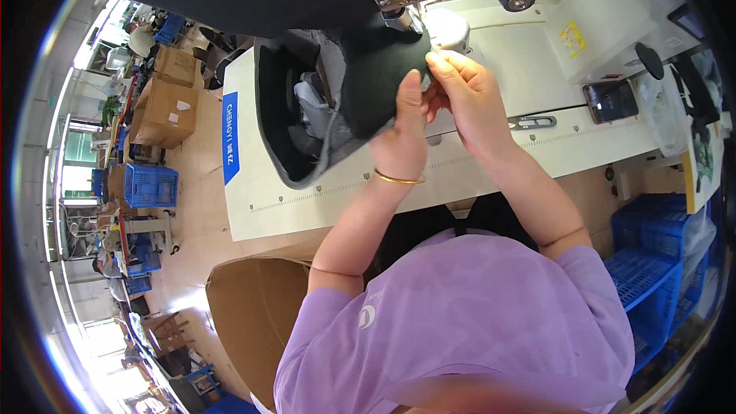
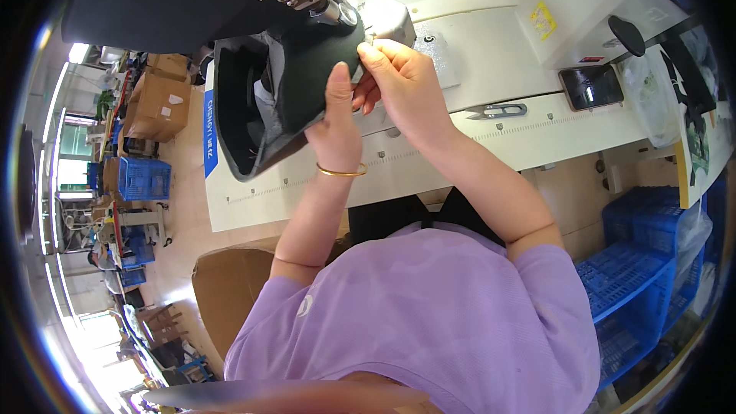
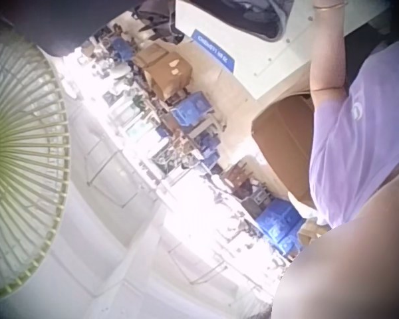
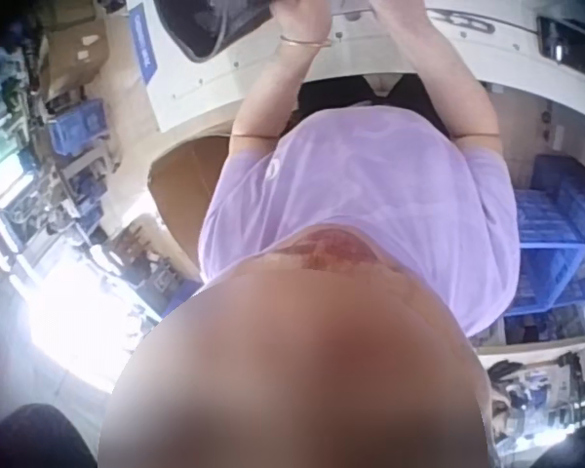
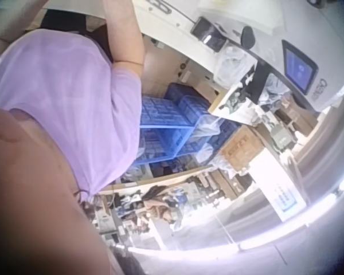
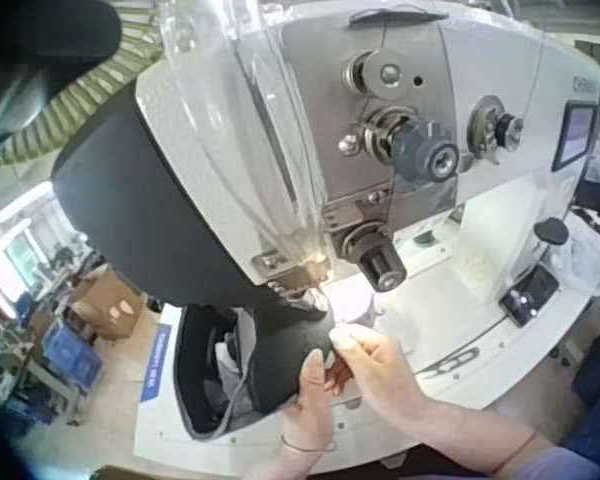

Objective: Stitching components of a shoe upper using an industrial sewing machine.

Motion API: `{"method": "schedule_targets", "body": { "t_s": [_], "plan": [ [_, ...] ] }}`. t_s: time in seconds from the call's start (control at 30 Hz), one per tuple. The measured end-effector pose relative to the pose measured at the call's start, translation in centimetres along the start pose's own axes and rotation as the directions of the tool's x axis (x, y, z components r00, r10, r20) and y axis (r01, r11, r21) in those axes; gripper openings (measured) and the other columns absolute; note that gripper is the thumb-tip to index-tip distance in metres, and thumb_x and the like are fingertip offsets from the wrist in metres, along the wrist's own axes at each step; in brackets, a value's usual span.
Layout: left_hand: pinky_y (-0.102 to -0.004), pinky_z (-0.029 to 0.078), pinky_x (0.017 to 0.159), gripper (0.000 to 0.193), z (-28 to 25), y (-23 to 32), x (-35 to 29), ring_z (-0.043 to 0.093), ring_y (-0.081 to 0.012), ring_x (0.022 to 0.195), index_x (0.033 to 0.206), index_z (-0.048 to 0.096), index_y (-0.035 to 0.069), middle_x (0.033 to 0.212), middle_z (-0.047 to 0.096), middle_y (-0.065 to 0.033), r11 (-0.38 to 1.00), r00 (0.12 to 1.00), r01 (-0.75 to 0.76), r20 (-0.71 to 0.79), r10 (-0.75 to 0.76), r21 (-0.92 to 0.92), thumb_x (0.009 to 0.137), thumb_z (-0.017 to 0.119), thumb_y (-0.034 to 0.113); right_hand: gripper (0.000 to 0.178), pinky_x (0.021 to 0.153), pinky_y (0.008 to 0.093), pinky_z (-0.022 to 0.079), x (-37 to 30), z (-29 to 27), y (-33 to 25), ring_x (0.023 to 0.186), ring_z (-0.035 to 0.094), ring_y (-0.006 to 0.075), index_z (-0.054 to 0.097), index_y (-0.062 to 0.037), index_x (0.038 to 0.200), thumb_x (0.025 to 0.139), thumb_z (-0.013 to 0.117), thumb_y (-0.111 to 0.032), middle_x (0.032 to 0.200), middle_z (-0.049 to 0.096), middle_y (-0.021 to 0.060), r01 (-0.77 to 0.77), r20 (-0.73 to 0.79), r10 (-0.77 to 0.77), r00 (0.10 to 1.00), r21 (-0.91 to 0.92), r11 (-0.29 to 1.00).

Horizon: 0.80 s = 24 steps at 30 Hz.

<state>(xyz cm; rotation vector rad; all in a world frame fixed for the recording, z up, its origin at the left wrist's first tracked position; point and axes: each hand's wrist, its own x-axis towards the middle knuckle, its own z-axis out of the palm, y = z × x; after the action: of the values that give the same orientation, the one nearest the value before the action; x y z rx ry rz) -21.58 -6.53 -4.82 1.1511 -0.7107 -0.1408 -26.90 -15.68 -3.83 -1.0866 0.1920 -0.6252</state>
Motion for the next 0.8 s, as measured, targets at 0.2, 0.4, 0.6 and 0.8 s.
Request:
{"method": "schedule_targets", "body": {
  "t_s": [0.2, 0.4, 0.6, 0.8],
  "plan": [
    [-0.0274, 0.050, 0.067, 0.036, -0.2, 1.7, -2.7, 0.063, -0.0207, 0.078, 0.119, 0.051, -0.002, 0.097, 0.062, -0.0122, 0.864, 0.978, -0.070, 0.204, -0.038, 0.499, 0.087, 0.062, 0.011, 0.027, 0.048, 0.0195, 0.045, -0.7, 0.1, -0.6, 0.056, 0.057, 0.0077, 0.058, -0.0002, 0.084, 0.097, 0.050, -0.023, 0.069, 0.060, 0.0042, 0.071, -0.025, -0.072, 0.997, -0.035, 0.997],
    [-0.0344, 0.049, 0.083, 0.027, -9.9, 9.9, 0.7, 0.062, -0.0246, 0.089, 0.106, 0.061, -0.002, 0.095, 0.064, -0.0166, 0.864, 0.946, -0.296, 0.252, 0.205, 0.407, 0.091, 0.052, 0.018, 0.025, 0.063, 0.0260, 0.053, -2.0, 1.3, -0.2, 0.074, 0.061, 0.0119, 0.056, 0.0024, 0.103, 0.097, 0.048, -0.020, 0.095, 0.062, 0.0079, -0.084, 0.165, 0.090, 0.982, -0.046, 0.995],
    [-0.0292, 0.038, 0.101, 0.036, -16.6, 1.9, 14.6, 0.051, -0.0161, 0.115, 0.123, 0.052, 0.001, 0.121, 0.057, -0.0090, 0.944, 0.938, 0.112, 0.280, -0.204, 0.312, 0.096, 0.051, 0.024, 0.024, 0.068, 0.0282, 0.054, -2.2, 2.2, 0.7, 0.079, 0.063, 0.0143, 0.055, 0.0026, 0.108, 0.097, 0.046, -0.017, 0.097, 0.063, 0.0090, -0.101, 0.154, 0.084, 0.984, 0.104, 0.989],
    [-0.0242, 0.051, 0.078, 0.026, -15.2, 2.0, 14.3, 0.062, -0.0123, 0.087, 0.106, 0.057, 0.002, 0.097, 0.064, -0.0050, 0.917, 0.913, 0.298, 0.201, -0.356, 0.266, 0.083, 0.068, 0.010, 0.025, 0.068, 0.0283, 0.054, -1.9, 1.8, 0.3, 0.079, 0.064, 0.0142, 0.056, 0.0030, 0.105, 0.098, 0.044, -0.017, 0.094, 0.064, 0.0092, -0.113, 0.154, 0.098, 0.983, 0.092, 0.989]
  ]
}}
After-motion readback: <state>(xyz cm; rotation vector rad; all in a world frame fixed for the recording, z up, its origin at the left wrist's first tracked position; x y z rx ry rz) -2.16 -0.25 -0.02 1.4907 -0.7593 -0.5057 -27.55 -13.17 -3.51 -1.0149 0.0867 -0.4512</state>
